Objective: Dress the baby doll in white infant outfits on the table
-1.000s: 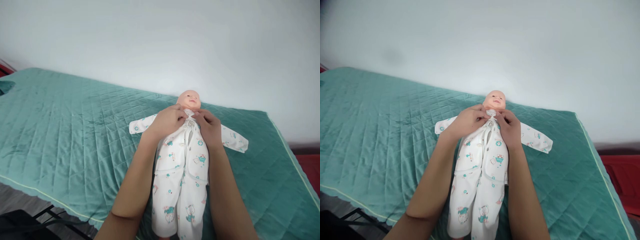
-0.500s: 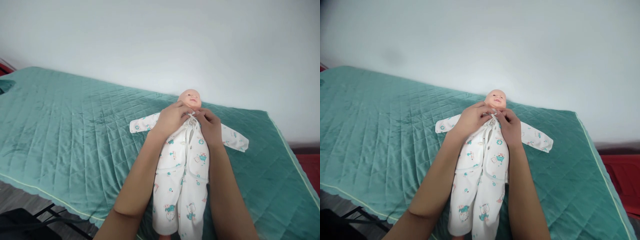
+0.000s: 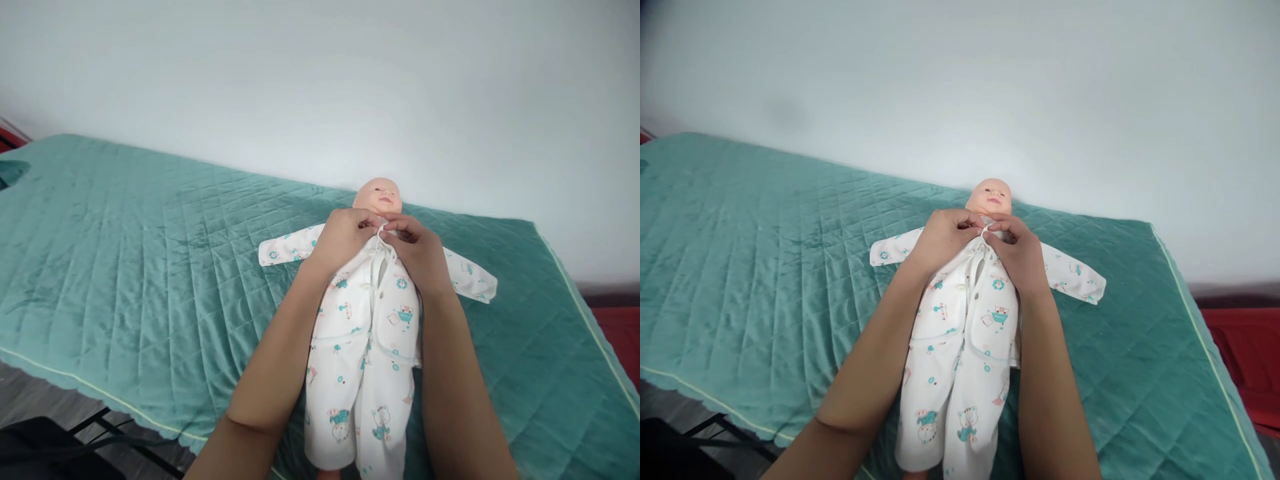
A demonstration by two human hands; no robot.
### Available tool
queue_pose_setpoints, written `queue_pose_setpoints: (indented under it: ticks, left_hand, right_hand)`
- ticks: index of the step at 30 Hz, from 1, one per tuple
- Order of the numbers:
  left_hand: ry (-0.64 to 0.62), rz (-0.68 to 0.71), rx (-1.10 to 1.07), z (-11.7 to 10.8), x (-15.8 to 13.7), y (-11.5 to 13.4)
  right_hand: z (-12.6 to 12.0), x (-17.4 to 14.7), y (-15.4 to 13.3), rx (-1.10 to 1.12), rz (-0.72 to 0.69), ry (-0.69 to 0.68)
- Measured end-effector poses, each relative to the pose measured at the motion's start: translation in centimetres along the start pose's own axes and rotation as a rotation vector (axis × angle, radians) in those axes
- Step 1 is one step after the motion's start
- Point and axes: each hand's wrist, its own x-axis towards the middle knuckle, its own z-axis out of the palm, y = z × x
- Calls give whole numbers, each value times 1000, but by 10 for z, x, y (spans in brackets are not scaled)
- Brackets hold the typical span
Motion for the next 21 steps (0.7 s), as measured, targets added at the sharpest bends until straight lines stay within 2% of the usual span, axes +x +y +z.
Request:
queue_pose_setpoints:
  ticks: [7, 14, 21]
  left_hand:
    - [-6, -63, -111, -1, 0, 3]
    - [3, -87, -78, 6, 2, -1]
    - [-6, -58, -63, 4, 1, -1]
  right_hand:
    - [1, 0, -7, -43, 1, -41]
    - [0, 1, -3, -44, -5, -66]
    - [6, 1, 4, 65, -45, 32]
